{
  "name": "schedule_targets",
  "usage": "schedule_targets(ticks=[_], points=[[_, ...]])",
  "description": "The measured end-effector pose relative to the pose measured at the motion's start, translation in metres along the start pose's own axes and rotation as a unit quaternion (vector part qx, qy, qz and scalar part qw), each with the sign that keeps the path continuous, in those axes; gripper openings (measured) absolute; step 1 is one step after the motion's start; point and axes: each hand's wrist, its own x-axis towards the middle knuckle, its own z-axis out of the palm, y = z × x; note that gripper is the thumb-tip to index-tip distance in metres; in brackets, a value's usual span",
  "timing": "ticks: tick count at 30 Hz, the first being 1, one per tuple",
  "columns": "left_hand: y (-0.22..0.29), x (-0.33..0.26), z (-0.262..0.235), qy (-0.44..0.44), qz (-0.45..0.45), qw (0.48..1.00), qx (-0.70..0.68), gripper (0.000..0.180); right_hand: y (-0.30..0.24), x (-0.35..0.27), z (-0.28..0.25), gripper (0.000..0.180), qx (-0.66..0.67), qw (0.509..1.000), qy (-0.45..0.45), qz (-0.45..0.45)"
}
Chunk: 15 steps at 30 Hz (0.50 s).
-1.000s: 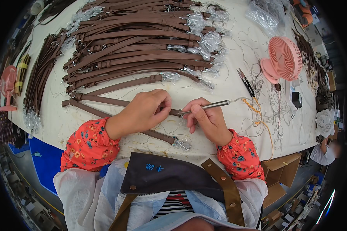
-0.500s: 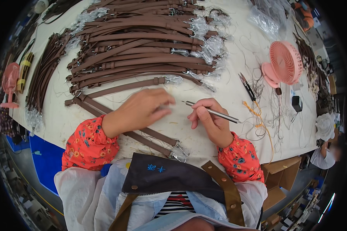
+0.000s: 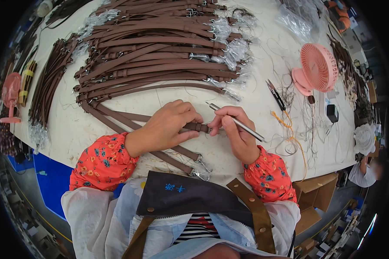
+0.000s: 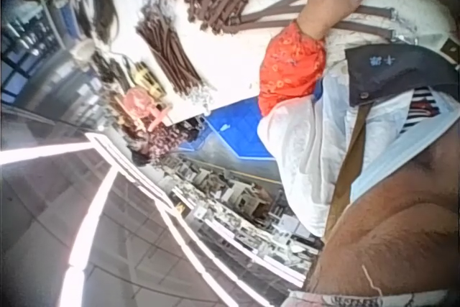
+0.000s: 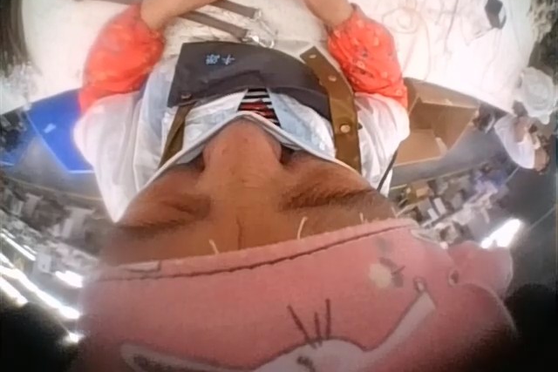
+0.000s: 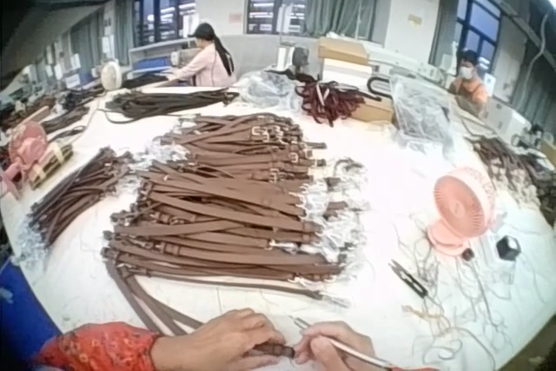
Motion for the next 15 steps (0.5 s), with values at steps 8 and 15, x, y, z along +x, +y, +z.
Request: schedule_targets(ticks=[8,15], points=[[0.002,-0.001,-0.001,-0.002,-0.012,1.000,0.013,0.023,0.003,0.000,0.001,0.025,0.008,0.999,-0.006,0.031],[0.003,-0.003,-0.012,-0.030,-0.020,0.999,0.004,0.021,0.001,-0.002,0.003,0.026,-0.059,0.997,-0.037,0.042]])
